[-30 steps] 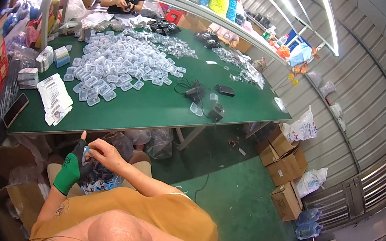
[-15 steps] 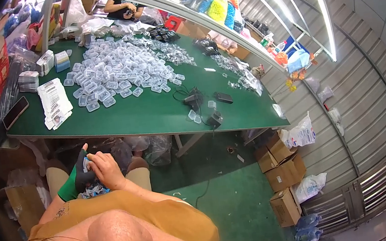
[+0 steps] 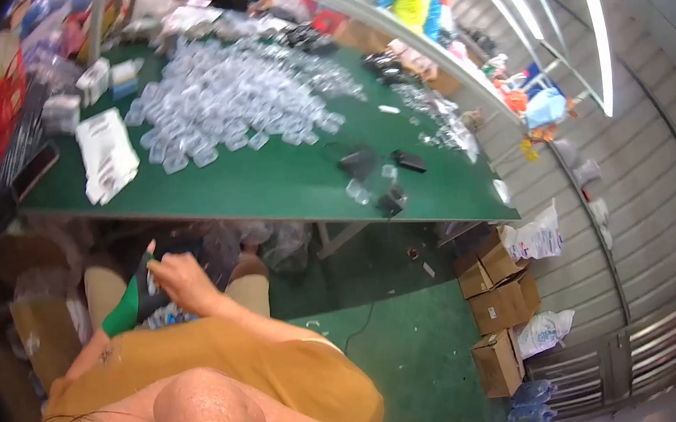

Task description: Manually placing small toy components and stickers into clear plastic cases at a factory workbench.

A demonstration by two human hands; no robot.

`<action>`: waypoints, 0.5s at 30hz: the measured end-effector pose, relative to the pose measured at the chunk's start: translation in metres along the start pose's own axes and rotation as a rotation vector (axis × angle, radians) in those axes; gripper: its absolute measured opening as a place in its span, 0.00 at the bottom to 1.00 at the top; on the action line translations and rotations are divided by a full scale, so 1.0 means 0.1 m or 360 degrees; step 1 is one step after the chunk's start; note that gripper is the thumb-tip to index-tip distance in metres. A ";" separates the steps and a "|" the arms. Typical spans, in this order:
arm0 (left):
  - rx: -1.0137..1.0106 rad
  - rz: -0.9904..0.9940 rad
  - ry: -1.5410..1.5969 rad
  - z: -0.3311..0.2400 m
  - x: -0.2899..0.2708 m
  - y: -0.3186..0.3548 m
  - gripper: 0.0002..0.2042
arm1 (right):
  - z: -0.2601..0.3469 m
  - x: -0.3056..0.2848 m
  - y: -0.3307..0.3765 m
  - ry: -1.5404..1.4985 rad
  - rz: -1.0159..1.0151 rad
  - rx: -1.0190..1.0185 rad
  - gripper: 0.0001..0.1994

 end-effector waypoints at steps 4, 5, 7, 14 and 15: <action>0.0044 -0.0124 -0.0191 0.00 0.03 -0.08 0.58 | -0.40 0.20 0.27 -0.0517 -0.0131 0.0503 0.13; -0.0071 -0.0095 -0.0442 -0.15 -0.09 -0.03 0.54 | -0.44 0.22 0.37 -0.0421 -0.0083 0.0609 0.14; -0.0225 -0.0093 -0.0688 -0.39 -0.36 -0.02 0.51 | -0.55 0.34 0.60 -0.0224 -0.0093 0.0699 0.17; 0.0100 -0.1011 -0.1387 -0.36 -1.32 -0.06 0.20 | -0.47 0.43 0.87 -0.0240 -0.0185 0.0728 0.11; 0.0279 -0.1345 -0.1570 -0.47 -1.35 -0.11 0.21 | -0.49 0.42 0.85 -0.0250 -0.0211 0.0725 0.10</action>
Point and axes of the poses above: each hand's wrist, its own y-axis away from the middle knuckle, its own x-axis out of the palm, z = x × y, the point moved 1 cm from there along -y, towards the middle knuckle, and after that the axes turned 15 degrees about -x, right-handed, at the moved point
